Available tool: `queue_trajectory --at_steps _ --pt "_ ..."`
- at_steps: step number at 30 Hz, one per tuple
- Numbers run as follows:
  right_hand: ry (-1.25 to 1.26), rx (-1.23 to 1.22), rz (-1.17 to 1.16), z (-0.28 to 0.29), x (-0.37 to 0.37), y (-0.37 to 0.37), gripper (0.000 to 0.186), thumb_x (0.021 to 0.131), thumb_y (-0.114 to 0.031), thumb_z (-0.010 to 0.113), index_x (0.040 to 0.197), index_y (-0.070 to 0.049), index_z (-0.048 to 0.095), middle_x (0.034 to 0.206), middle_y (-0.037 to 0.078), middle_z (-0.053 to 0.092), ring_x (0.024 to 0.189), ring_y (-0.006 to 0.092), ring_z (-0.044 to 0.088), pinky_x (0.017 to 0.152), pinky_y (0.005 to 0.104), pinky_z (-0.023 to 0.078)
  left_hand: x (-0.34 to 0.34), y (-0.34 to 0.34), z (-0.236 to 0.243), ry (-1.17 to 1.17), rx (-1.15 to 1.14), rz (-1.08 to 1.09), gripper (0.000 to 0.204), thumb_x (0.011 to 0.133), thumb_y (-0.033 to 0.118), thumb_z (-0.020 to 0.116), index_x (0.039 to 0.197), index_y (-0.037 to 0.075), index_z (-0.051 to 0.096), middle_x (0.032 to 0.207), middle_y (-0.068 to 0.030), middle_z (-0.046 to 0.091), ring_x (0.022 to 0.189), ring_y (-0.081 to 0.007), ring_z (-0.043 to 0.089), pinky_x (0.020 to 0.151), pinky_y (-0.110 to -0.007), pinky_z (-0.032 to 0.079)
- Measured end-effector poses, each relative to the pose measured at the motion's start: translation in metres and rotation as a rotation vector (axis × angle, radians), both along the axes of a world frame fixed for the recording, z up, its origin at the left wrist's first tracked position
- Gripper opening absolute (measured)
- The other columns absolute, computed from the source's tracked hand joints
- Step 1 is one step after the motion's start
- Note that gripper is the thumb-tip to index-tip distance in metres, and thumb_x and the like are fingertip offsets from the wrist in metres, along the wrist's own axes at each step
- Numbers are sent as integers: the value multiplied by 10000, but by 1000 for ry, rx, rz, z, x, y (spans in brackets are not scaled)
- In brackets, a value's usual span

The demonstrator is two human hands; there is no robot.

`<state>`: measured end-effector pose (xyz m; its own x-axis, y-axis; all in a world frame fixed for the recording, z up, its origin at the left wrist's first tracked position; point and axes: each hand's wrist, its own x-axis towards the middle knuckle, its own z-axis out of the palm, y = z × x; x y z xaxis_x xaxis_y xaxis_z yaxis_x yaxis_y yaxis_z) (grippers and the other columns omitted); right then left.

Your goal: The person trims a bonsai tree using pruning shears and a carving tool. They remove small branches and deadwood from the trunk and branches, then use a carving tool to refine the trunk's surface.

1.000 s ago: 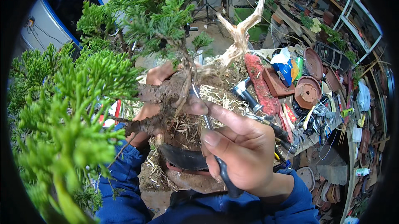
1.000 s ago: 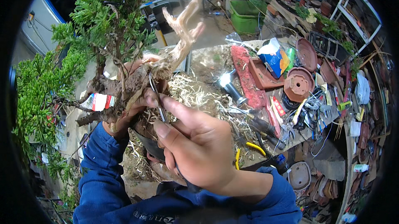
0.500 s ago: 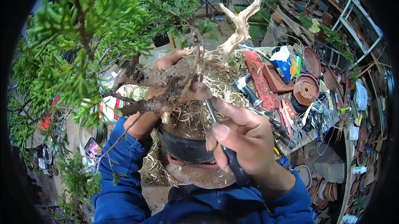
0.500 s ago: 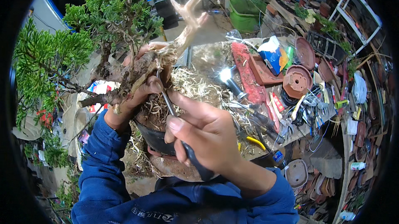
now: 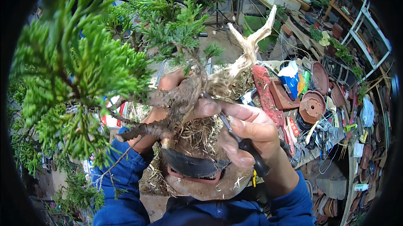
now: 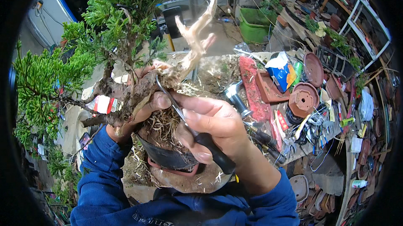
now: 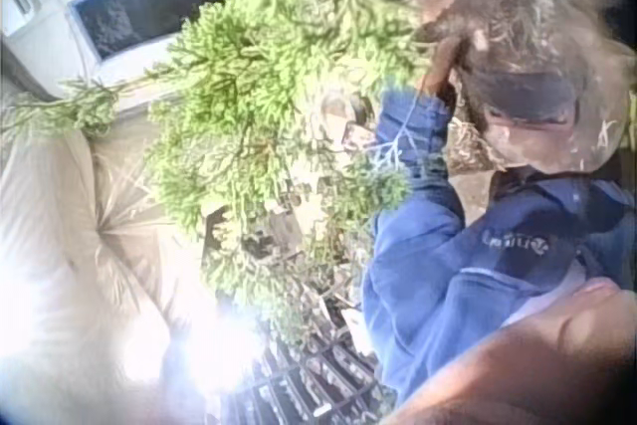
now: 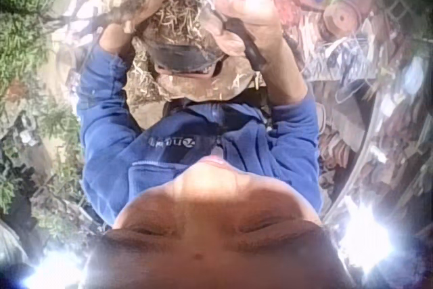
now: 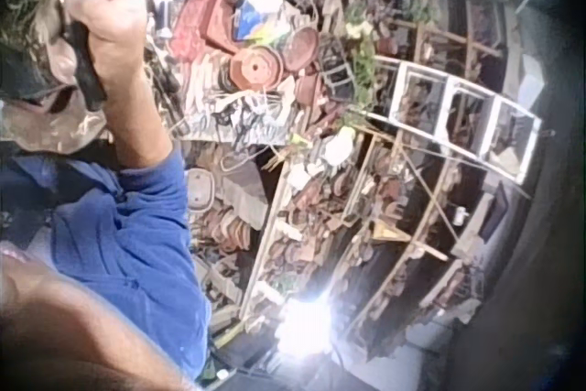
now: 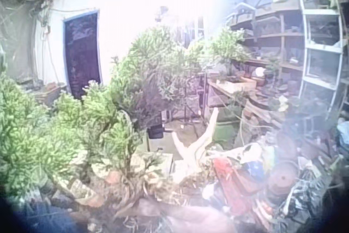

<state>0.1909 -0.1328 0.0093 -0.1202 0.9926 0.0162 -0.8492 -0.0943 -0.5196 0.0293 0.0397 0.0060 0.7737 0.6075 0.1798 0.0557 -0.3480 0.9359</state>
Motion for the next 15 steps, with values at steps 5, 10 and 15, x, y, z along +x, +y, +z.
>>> queue_trajectory --at_steps 5,10,15 --pt "118 -16 158 6 15 1 541 1044 -138 574 1516 45 383 728 114 595 400 143 527 338 247 385 4 -7 12 141 169 54 855 793 328 916 1425 -48 481 1295 -153 666 1167 -206 646 1020 -369 521" --pt "110 -156 85 16 9 -5 463 1035 -99 564 1444 57 414 726 156 596 393 173 520 330 286 399 6 -10 23 -29 -84 -90 779 784 402 910 1338 -40 586 1214 -123 707 1133 -197 658 981 -353 534" --pt "-202 -172 -135 30 -11 -17 425 1028 -106 605 1402 76 516 1118 197 648 468 144 542 359 250 418 2 -11 23 38 -89 -28 780 761 345 921 1353 -28 576 1173 -105 716 1058 -178 673 942 -336 546"
